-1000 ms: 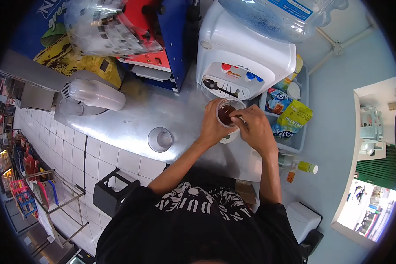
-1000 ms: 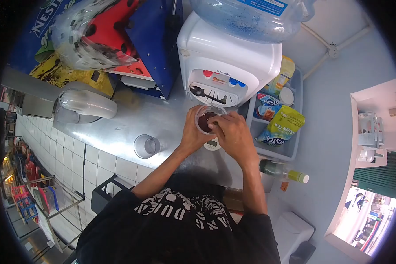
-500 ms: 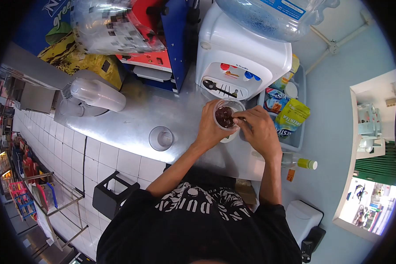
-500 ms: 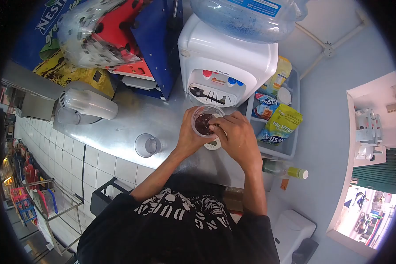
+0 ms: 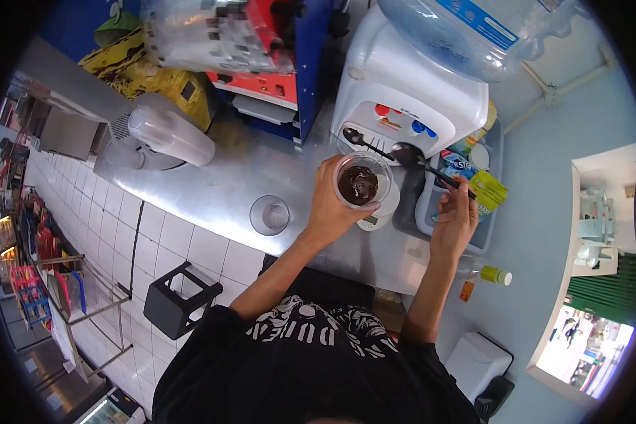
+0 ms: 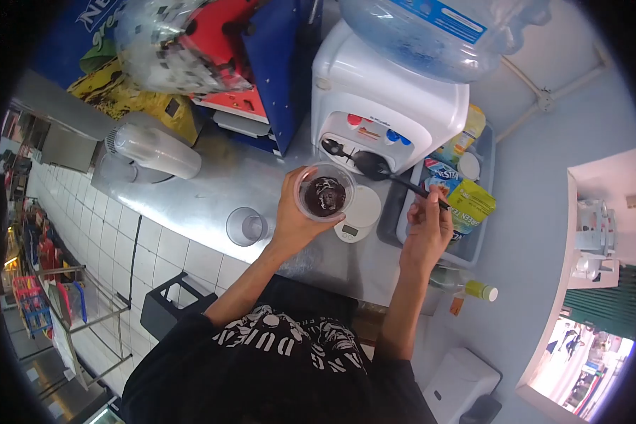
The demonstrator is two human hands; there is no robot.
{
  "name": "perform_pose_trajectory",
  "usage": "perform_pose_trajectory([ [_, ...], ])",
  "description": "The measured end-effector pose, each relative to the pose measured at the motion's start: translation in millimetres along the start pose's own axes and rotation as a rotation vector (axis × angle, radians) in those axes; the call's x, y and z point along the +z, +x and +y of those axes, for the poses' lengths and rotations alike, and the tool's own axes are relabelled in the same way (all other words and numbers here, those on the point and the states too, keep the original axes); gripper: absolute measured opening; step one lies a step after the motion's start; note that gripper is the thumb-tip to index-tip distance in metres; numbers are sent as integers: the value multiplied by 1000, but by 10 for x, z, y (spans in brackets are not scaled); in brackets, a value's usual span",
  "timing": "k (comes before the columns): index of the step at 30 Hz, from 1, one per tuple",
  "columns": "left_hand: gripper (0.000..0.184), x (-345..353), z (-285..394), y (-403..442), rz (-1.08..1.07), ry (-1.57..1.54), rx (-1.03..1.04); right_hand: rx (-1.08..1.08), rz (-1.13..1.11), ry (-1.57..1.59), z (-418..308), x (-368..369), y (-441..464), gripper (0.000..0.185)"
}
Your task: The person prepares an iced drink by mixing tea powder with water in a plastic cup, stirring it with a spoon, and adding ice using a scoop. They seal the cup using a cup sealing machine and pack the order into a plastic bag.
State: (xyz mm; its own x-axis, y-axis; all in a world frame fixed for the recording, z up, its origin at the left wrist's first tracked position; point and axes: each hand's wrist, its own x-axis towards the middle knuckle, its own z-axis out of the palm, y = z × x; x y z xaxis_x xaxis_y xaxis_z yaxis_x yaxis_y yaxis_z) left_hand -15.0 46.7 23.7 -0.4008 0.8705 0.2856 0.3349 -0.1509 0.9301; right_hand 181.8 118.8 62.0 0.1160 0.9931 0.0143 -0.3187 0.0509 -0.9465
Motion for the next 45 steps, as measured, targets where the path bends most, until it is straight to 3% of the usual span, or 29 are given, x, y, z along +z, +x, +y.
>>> perform_pose_trajectory([
  [2,87,-118,45,-9,24,-13,28,213,133,159,349,-84,139,29],
  [6,88,-473,224,-65,60,-48,40,442,177,-38,1008,-19,370,33],
  [8,88,-727,354,-104,94,-41,40,482,155,-48,1300,38,499,35],
  [11,89,-1207,476,-233,150,20,11,557,-30,217,1784,-78,851,34],
  [15,92,-1978,416,-509,284,13,-67,547,30,204,1756,-54,741,39],
  [17,93,-2398,316,-696,374,3,-98,509,62,129,1665,-153,477,47],
  [19,93,-2834,200,-887,522,-11,-149,457,175,-125,1279,277,-62,54],
  [20,93,-3054,104,-1008,558,-7,-158,267,301,-214,1042,794,-548,54],
  [21,93,-3276,-26,-1149,645,19,-218,24,267,-303,905,1206,-1048,55],
  [23,93,-3709,-259,-1382,797,65,-306,-200,173,-455,709,2001,-1748,41],
  [26,87,-4317,-689,-1844,953,243,-349,-130,-467,-472,1078,2457,-2479,21],
  [27,86,-4515,-822,-2006,992,291,-384,28,-754,-479,1094,2830,-2759,16],
  [29,83,-4835,-1068,-2263,1086,333,-433,394,-1424,-598,1363,3409,-3128,26],
  [31,83,-5061,-1280,-2508,1206,348,-474,300,-1792,-836,1775,3916,-3502,29],
  [33,85,-5239,-1525,-2736,1299,366,-476,364,-1905,-936,2361,4161,-3770,31],
  [35,88,-5356,-1679,-2905,1375,349,-502,466,-1741,-820,3337,3978,-3974,33],
  [39,88,-5423,-2219,-3201,1492,416,-544,357,-1526,-919,5032,3716,-4010,43],
  [43,86,-5361,-3068,-3406,1517,554,-589,-375,-1421,-1061,6197,4052,-3779,49],
  [45,89,-5250,-3614,-3490,1602,485,-571,-481,-1353,-1097,6626,4312,-3684,49],
])
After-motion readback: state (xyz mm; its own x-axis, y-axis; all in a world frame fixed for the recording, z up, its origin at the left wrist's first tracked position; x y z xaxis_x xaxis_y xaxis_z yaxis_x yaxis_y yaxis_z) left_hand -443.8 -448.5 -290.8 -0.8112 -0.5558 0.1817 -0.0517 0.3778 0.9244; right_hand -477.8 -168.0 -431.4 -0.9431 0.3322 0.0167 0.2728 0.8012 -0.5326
